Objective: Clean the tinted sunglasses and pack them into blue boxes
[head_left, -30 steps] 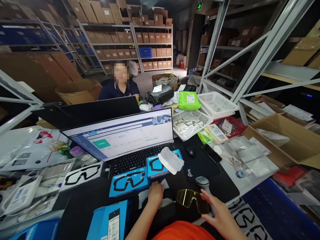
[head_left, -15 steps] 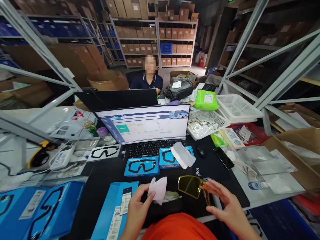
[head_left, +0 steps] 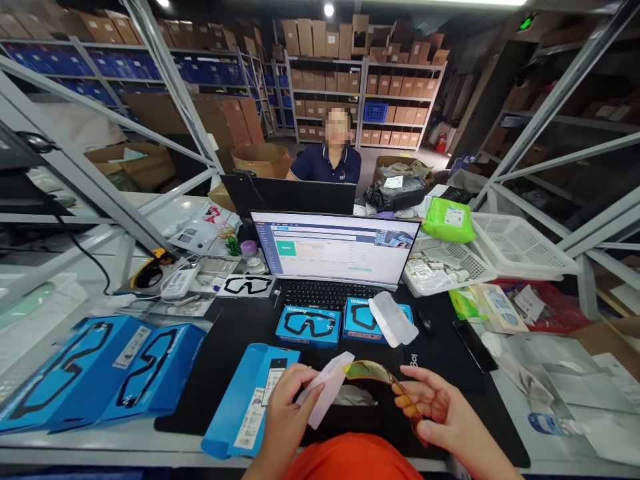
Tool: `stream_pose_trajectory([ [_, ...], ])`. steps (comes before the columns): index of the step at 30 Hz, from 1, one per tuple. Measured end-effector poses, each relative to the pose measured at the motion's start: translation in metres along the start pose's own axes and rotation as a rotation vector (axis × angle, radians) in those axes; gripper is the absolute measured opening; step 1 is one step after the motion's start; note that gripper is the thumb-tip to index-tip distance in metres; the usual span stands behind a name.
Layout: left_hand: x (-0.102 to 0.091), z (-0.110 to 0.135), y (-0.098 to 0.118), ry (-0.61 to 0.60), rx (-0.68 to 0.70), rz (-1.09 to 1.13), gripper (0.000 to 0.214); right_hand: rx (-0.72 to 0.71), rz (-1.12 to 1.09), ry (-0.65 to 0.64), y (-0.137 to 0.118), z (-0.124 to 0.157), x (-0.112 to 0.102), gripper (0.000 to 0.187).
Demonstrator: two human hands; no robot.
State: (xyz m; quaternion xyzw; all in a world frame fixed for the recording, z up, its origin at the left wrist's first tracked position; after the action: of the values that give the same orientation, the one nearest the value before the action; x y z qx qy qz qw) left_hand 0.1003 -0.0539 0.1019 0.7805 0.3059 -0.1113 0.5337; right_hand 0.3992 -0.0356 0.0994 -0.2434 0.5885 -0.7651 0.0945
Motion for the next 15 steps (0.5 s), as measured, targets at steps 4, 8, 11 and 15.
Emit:
stream_pose_trajectory([
  [4, -0.002, 0.002, 0.005, 0.005, 0.1, -0.059, 0.003, 0.012, -0.01, 0.046, -0.006, 0.001, 0.004, 0.076],
  [8, -0.003, 0.001, 0.012, -0.001, 0.186, -0.066, 0.01, 0.02, 0.023, 0.08, -0.01, 0.005, 0.003, 0.077],
  [11, -0.002, 0.002, 0.014, 0.005, 0.199, -0.069, 0.011, 0.035, 0.06, 0.078, -0.007, 0.011, -0.003, 0.077],
  [15, -0.001, 0.003, 0.016, 0.015, 0.235, -0.079, 0.015, 0.046, 0.108, 0.104, -0.004, 0.018, -0.009, 0.078],
])
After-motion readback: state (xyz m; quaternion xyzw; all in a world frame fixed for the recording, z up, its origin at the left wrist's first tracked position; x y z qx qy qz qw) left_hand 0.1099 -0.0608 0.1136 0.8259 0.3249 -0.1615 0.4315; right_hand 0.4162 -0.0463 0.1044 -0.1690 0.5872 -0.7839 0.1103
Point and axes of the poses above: each hand's wrist, its own z-axis away from the middle knuckle, its own x-axis out of the palm, y = z × x, the point moved 4 cm from there along -z, towards the middle knuckle, and after that the axes turned 5 degrees about -z, right-handed, at the moved point
